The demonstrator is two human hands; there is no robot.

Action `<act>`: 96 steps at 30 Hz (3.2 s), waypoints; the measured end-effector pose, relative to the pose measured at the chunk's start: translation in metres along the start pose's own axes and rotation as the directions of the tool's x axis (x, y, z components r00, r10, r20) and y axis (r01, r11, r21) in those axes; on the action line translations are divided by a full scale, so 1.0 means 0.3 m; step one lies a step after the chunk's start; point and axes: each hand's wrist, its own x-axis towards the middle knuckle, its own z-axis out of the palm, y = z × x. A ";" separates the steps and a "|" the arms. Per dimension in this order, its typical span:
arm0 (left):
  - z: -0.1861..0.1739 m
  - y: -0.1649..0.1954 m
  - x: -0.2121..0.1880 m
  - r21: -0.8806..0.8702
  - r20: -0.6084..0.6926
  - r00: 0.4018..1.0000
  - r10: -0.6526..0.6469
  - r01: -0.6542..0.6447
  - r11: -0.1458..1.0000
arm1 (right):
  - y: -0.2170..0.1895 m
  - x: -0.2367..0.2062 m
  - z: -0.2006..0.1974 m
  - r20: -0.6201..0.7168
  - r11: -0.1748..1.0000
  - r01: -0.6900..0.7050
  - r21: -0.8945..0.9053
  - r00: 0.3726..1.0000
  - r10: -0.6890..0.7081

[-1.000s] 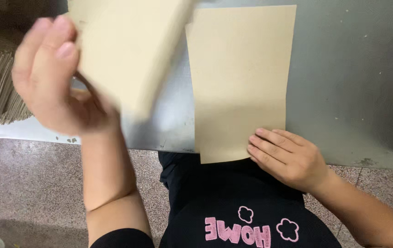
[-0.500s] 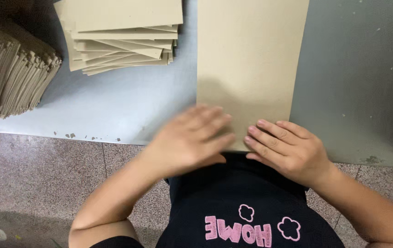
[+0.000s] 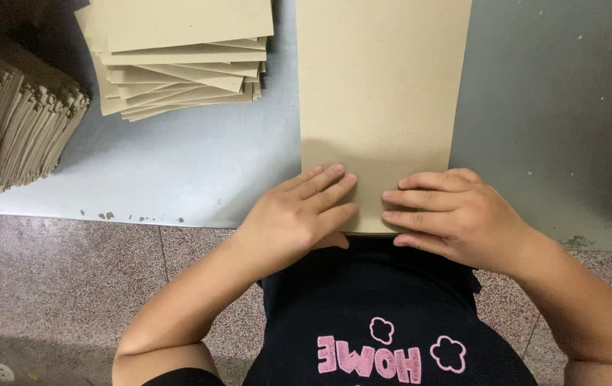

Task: The person folds kraft paper sheets in half at a work table, creasing each fold flat by hand and stacking the folded sheets in a pile beside them, taking new sheets one at a time from a stack on the table.

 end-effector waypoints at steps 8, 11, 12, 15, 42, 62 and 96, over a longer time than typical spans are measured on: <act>-0.018 0.009 0.010 0.055 0.021 1.000 0.021 -0.022 0.998 | 0.039 0.008 -0.007 0.035 0.997 0.020 0.081 0.999 -0.023; -0.018 0.014 0.011 0.064 0.053 0.998 0.034 -0.038 0.997 | 0.023 0.006 -0.008 0.038 0.998 0.005 0.058 0.999 -0.007; -0.016 0.011 0.012 0.059 0.058 0.998 0.038 -0.041 0.997 | 0.014 0.004 -0.006 0.038 0.999 0.001 0.047 0.999 -0.003; -0.017 -0.015 0.003 0.013 0.079 0.997 -0.007 0.006 1.000 | -0.025 -0.009 0.006 0.012 0.991 0.048 -0.122 0.999 -0.047; 0.065 -0.063 0.035 -0.491 -0.316 0.697 -0.644 0.461 0.739 | 0.096 -0.057 0.076 -0.438 0.855 -0.440 0.275 0.734 0.518; 0.027 -0.063 0.114 0.100 -0.378 0.799 -0.468 0.537 0.837 | -0.022 0.118 0.031 -0.333 0.858 -0.108 -0.502 0.940 -0.077; -0.357 -0.326 -0.041 0.490 -0.766 0.613 0.194 0.361 0.793 | 0.000 -0.020 0.027 0.003 0.996 -0.091 -0.015 0.996 0.091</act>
